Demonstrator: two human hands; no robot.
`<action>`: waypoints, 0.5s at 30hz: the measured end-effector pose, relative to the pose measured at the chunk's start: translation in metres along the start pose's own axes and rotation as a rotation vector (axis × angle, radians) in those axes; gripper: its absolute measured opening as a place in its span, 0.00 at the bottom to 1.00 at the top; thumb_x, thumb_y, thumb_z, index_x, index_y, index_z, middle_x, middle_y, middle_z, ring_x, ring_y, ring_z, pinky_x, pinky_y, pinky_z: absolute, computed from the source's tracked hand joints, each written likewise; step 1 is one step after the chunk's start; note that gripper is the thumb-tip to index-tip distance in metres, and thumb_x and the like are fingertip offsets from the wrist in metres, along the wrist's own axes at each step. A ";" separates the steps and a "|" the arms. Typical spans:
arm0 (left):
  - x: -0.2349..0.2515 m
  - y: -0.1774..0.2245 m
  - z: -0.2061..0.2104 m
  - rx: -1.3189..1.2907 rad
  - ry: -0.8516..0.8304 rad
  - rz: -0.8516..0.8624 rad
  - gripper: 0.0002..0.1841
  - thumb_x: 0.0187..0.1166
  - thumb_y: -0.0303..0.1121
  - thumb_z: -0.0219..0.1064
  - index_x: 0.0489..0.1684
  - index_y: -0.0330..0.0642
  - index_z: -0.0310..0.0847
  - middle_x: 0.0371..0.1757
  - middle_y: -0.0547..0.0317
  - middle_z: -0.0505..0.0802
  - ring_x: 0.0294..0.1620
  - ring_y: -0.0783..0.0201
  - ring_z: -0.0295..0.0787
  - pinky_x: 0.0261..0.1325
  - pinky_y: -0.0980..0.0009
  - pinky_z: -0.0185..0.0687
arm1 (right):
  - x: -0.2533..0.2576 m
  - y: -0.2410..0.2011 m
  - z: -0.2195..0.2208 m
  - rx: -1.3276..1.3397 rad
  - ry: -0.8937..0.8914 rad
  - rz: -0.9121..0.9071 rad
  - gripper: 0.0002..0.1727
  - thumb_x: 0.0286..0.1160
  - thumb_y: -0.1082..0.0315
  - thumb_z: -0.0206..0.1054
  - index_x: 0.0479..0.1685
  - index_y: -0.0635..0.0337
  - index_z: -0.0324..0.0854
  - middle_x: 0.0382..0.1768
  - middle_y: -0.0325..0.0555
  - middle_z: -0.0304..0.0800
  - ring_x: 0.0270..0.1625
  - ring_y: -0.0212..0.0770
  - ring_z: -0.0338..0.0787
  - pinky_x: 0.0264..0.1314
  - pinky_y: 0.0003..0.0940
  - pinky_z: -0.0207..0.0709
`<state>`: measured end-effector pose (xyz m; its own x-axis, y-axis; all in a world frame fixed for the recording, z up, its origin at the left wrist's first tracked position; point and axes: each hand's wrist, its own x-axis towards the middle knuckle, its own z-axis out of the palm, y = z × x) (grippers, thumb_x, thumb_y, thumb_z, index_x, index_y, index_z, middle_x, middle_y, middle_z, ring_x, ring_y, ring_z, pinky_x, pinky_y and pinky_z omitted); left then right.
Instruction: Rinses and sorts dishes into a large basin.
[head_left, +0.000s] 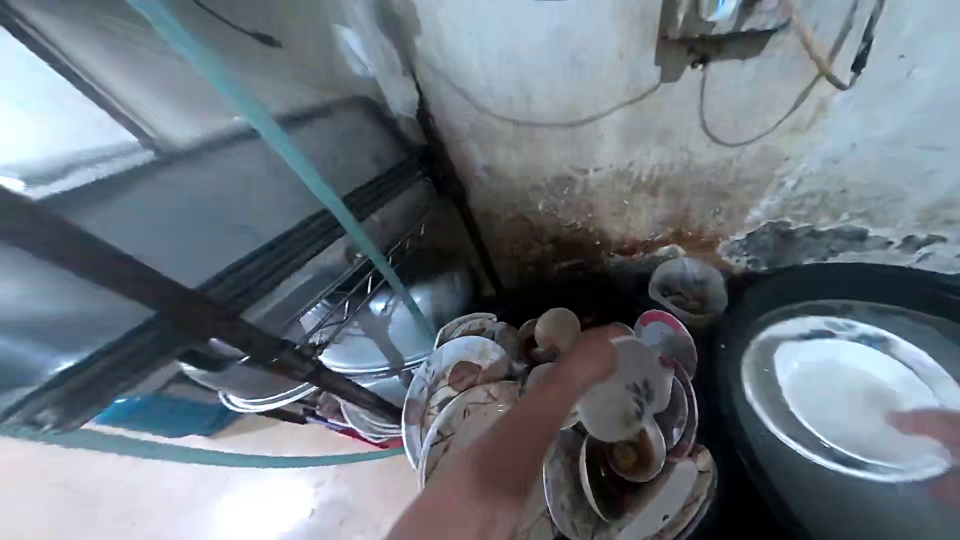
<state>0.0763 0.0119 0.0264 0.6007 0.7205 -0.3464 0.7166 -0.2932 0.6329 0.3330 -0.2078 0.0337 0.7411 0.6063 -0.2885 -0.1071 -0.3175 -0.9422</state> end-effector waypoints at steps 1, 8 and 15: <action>0.008 0.001 0.017 0.037 -0.045 0.031 0.23 0.85 0.25 0.60 0.80 0.42 0.77 0.75 0.39 0.84 0.76 0.42 0.80 0.78 0.41 0.73 | 0.003 -0.010 0.019 -0.018 -0.030 -0.039 0.36 0.71 0.86 0.55 0.83 0.54 0.60 0.54 0.47 0.82 0.45 0.33 0.89 0.42 0.33 0.86; 0.008 0.004 0.034 0.115 -0.007 -0.042 0.26 0.81 0.34 0.70 0.74 0.26 0.74 0.73 0.30 0.83 0.77 0.38 0.78 0.80 0.42 0.69 | 0.006 -0.055 0.132 -0.294 -0.140 -0.327 0.42 0.71 0.81 0.62 0.89 0.45 0.60 0.73 0.63 0.79 0.67 0.61 0.85 0.62 0.68 0.79; 0.005 -0.041 -0.003 0.071 0.405 0.048 0.28 0.81 0.19 0.60 0.81 0.50 0.78 0.80 0.45 0.81 0.80 0.43 0.76 0.81 0.43 0.71 | 0.026 -0.033 0.166 0.205 -0.204 -0.254 0.43 0.68 0.83 0.58 0.89 0.50 0.55 0.73 0.51 0.78 0.63 0.42 0.89 0.58 0.44 0.88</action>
<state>0.0483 0.0297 0.0009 0.4563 0.8898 -0.0081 0.7224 -0.3652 0.5872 0.2456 -0.0607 0.0291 0.6162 0.7860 -0.0499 -0.0827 0.0015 -0.9966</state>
